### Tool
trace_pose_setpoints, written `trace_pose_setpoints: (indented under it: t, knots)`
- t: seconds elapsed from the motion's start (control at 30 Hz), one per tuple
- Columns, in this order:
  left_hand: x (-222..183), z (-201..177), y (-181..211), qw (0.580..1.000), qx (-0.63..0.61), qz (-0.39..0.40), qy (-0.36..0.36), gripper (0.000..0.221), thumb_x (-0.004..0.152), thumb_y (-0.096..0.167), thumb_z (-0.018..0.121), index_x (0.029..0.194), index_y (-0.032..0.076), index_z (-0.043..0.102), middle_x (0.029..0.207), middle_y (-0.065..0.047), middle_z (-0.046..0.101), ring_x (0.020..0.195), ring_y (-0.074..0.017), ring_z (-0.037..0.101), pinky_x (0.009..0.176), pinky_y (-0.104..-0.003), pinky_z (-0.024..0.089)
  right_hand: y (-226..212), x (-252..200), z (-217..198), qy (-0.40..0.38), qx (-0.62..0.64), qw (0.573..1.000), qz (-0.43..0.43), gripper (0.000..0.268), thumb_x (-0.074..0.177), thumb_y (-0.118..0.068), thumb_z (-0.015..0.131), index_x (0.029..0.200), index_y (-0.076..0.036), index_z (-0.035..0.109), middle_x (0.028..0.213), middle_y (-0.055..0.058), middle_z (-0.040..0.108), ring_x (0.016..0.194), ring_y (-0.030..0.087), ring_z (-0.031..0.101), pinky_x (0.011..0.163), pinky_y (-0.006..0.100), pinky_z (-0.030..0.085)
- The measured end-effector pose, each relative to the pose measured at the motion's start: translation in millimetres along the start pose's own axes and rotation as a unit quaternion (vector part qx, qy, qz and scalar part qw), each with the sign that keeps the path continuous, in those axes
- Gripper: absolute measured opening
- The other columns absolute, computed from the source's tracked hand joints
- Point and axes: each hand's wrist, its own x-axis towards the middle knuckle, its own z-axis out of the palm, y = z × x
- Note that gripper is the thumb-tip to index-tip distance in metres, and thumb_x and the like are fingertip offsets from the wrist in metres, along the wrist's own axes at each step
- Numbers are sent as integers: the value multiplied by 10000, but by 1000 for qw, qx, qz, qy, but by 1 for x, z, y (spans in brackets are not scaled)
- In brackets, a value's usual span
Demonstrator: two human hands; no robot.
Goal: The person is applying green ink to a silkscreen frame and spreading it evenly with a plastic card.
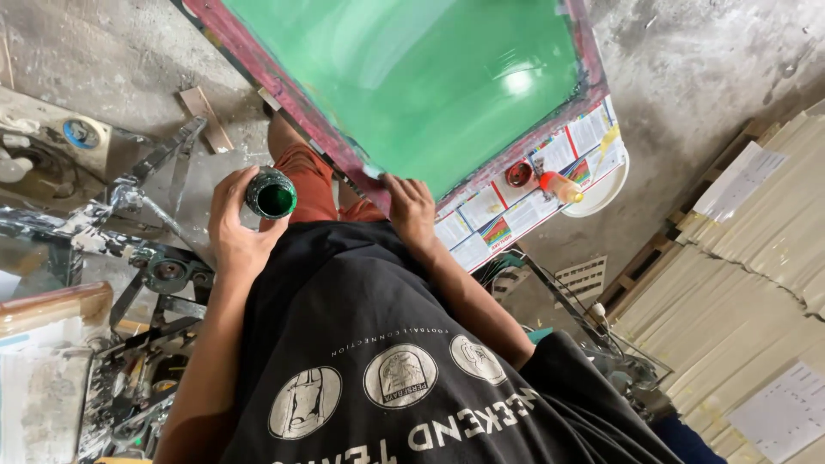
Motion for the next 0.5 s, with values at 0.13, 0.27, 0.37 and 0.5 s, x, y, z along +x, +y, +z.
trace_pose_setpoints:
  t: [0.13,0.27,0.37,0.5]
  knots:
    - [5,9,4,1000,0,13,-7,633,796,70,877,1375,24,625,1378,-164,627,1287,-346,635,1103,-421,533,127,-9,-7,16,-59,995,74,360,878,86,617,1147,-100,770,1009,131,762,855,315,698,730,434,535]
    - [-1,4,13,999,-7,25,-36,669,763,65,867,1382,20,616,1373,-172,619,1287,-350,624,1104,-426,522,235,49,-87,233,-151,957,85,250,942,45,625,1106,-78,768,1002,147,766,894,333,740,766,424,583]
    - [-4,3,17,998,-17,24,-48,669,771,67,866,1390,23,615,1371,-171,619,1287,-347,625,1097,-422,525,254,61,-97,227,-157,953,122,282,938,65,603,1119,-76,768,991,143,768,863,327,735,741,430,570]
    - [-10,5,15,999,-15,18,-42,680,750,60,856,1388,28,621,1373,-174,616,1283,-348,622,1100,-427,521,175,6,-10,172,-209,962,19,446,781,113,568,1132,-88,757,972,128,746,814,310,652,727,458,503]
